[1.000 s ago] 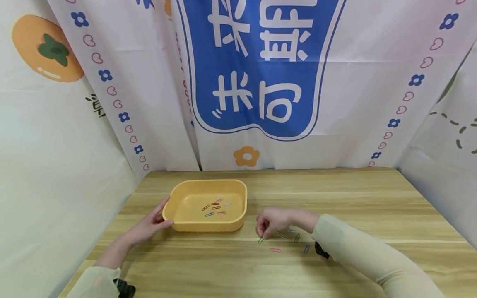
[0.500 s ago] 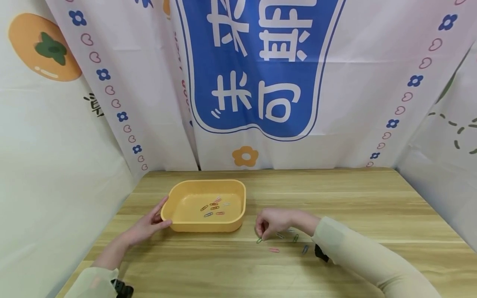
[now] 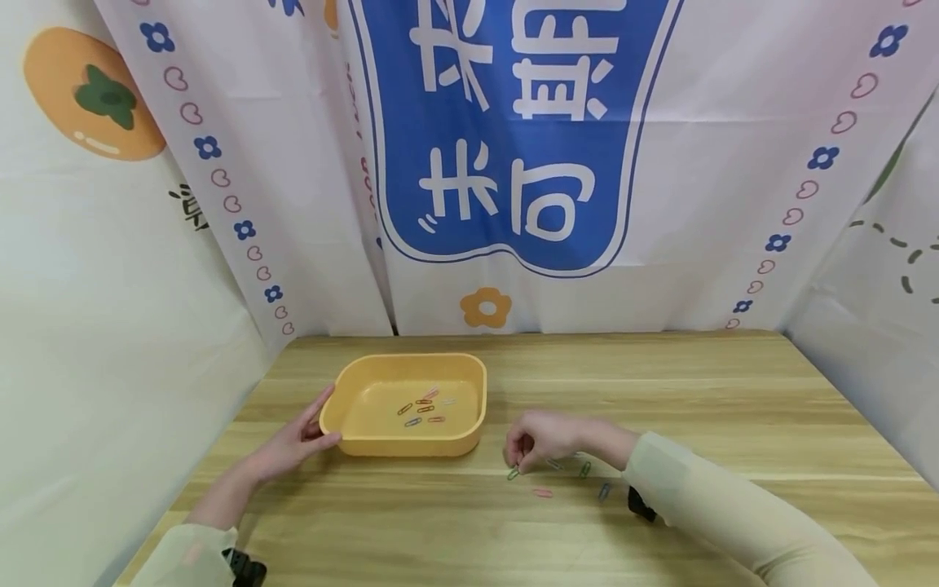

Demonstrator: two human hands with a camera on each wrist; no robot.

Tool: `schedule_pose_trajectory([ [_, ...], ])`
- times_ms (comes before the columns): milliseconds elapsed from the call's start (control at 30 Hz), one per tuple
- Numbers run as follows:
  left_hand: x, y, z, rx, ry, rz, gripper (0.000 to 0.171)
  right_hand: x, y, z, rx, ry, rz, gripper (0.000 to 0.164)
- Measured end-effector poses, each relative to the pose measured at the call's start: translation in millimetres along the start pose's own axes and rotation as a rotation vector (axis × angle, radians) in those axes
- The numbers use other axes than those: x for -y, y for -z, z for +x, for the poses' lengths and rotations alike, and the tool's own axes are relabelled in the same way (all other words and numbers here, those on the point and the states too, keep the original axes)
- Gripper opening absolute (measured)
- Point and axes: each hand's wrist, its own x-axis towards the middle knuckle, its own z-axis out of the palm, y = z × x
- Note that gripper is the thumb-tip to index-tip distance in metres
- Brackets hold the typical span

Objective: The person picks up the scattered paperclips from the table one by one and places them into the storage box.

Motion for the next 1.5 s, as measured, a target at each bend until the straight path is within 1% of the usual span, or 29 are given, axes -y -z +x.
schedule_pose_trajectory([
  [233, -1.8, 0.2, 1.9, 0.000, 0.013, -0.004, 0.085, -3, -2, 0, -0.004, -0.017, 0.043, 0.010],
  [467, -5.3, -0.6, 6.8, 0.006, 0.010, -0.017, 0.086, -2, -1, -5, -0.027, -0.019, 0.073, 0.012],
  [667, -4.9, -1.9, 4.3, -0.001, 0.011, -0.004, 0.086, 0, 0, -10, -0.049, -0.056, 0.104, 0.014],
  [800, -3.4, -2.3, 1.5, -0.004, -0.014, -0.009, 0.087, 3, 3, -13, -0.063, -0.061, 0.117, 0.016],
  [1000, 1.7, -1.3, -0.1, -0.010, -0.010, 0.007, 0.086, 10, 15, -19, -0.075, -0.065, 0.111, 0.012],
  [1267, 3.7, -0.1, 0.2, -0.007, -0.014, 0.005, 0.086, 17, 36, -20, -0.085, -0.040, 0.045, 0.009],
  [1500, 4.0, -1.1, -0.3, -0.006, 0.005, 0.003, 0.086, 32, 59, -17, -0.079, -0.043, 0.030, 0.010],
])
